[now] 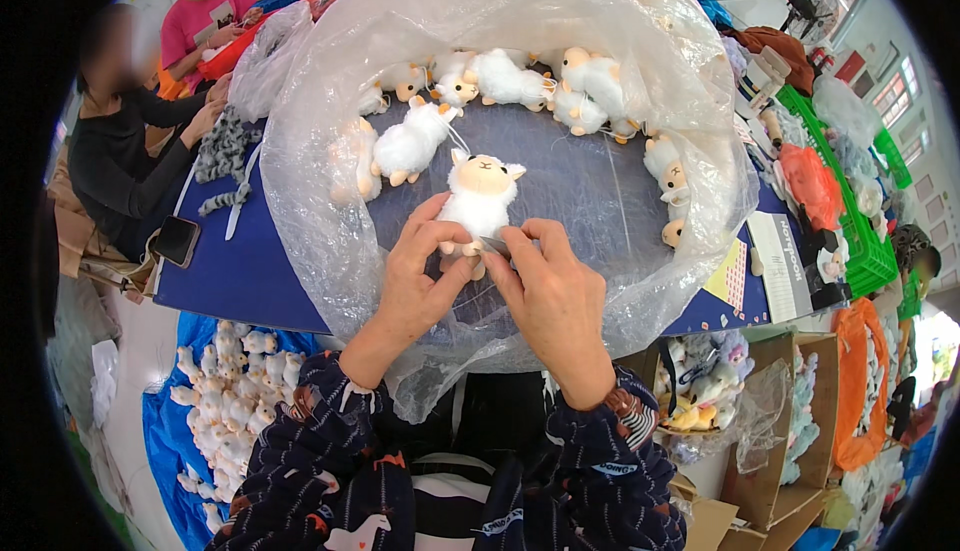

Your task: The person repeatedly picks up small white stuffed animal toys from a plastic bag, uses a small tool to adjust or attach parts on the toy, and places the finished toy back into the bag. The process is repeated for multiple toys.

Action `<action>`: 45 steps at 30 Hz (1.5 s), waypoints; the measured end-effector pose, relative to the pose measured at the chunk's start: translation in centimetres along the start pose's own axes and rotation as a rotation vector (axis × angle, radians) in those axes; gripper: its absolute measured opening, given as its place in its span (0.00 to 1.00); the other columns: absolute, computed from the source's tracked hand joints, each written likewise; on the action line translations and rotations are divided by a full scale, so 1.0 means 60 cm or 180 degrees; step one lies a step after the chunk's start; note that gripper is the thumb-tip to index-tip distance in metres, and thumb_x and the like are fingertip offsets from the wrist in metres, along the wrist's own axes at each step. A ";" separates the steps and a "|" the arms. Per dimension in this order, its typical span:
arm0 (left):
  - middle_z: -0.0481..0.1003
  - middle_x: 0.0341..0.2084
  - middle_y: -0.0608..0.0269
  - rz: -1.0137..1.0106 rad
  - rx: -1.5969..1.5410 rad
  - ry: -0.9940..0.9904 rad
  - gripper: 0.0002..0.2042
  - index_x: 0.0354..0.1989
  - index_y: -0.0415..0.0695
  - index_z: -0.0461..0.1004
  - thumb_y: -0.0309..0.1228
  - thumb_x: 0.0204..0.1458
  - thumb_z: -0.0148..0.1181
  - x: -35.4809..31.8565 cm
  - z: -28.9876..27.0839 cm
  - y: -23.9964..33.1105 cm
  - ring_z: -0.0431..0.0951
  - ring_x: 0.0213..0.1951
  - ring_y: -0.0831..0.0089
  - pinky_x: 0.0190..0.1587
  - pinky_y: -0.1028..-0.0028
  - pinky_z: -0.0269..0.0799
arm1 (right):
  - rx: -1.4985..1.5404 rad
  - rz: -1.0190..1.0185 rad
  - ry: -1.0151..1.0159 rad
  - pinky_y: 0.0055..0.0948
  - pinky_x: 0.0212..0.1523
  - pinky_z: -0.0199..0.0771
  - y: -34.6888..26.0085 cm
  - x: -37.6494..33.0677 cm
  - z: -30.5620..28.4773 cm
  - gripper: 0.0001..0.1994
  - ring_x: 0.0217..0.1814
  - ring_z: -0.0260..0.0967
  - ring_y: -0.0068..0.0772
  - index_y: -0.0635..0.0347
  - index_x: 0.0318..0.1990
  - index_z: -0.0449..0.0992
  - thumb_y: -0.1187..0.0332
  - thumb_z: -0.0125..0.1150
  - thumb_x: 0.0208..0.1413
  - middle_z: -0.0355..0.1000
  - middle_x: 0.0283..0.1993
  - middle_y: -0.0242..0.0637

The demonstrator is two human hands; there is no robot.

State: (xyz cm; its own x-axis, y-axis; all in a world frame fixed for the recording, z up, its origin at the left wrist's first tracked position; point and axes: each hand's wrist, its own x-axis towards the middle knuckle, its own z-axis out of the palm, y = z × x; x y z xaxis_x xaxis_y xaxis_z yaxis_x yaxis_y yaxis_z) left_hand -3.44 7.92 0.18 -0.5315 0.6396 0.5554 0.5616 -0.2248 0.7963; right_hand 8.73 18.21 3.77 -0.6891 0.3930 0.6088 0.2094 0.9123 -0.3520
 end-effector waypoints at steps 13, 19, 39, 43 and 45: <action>0.64 0.53 0.44 -0.0022 0.0113 0.0272 0.12 0.37 0.43 0.72 0.22 0.42 0.62 -0.003 0.002 -0.008 0.76 0.38 0.64 0.36 0.72 0.72 | -0.0051 -0.0204 0.0324 0.24 0.24 0.69 -0.011 0.000 0.022 0.11 0.26 0.70 0.30 0.59 0.36 0.75 0.69 0.66 0.44 0.68 0.35 0.33; 0.65 0.53 0.46 -0.0175 -0.0162 0.0242 0.11 0.36 0.44 0.71 0.24 0.43 0.62 0.000 -0.002 -0.020 0.74 0.35 0.69 0.34 0.75 0.70 | 0.1986 0.0483 0.0366 0.18 0.26 0.65 0.018 -0.005 0.057 0.11 0.27 0.65 0.19 0.65 0.39 0.77 0.72 0.65 0.48 0.71 0.35 0.35; 0.71 0.39 0.53 -0.2231 -0.2411 0.0151 0.24 0.51 0.42 0.56 0.31 0.50 0.62 0.022 -0.037 -0.026 0.74 0.37 0.72 0.36 0.76 0.72 | 0.3906 0.1840 -0.0725 0.14 0.26 0.59 0.029 -0.007 0.036 0.12 0.25 0.59 0.12 0.65 0.46 0.73 0.68 0.56 0.56 0.69 0.31 0.27; 0.70 0.40 0.55 -0.2198 -0.2179 -0.0023 0.22 0.50 0.43 0.58 0.32 0.51 0.60 0.019 -0.034 -0.037 0.73 0.37 0.74 0.37 0.76 0.71 | 0.3395 0.1709 -0.0591 0.14 0.24 0.57 0.023 -0.018 0.034 0.12 0.23 0.55 0.10 0.65 0.45 0.73 0.69 0.57 0.56 0.67 0.29 0.24; 0.71 0.38 0.54 -0.2061 -0.2062 -0.0068 0.22 0.50 0.40 0.58 0.31 0.50 0.61 0.018 -0.031 -0.044 0.74 0.35 0.73 0.34 0.76 0.72 | 0.2752 0.1243 -0.0408 0.16 0.25 0.60 0.020 -0.025 0.041 0.12 0.24 0.58 0.14 0.64 0.44 0.74 0.72 0.59 0.52 0.68 0.30 0.27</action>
State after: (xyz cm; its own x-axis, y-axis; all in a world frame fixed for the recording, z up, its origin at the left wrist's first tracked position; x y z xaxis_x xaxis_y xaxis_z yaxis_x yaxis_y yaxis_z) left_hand -6.71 7.86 -0.88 -0.6031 0.7963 -0.0459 -0.3109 -0.1817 0.9329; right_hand 8.33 18.44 0.69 -0.7604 0.5892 0.2731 -0.1089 0.2987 -0.9481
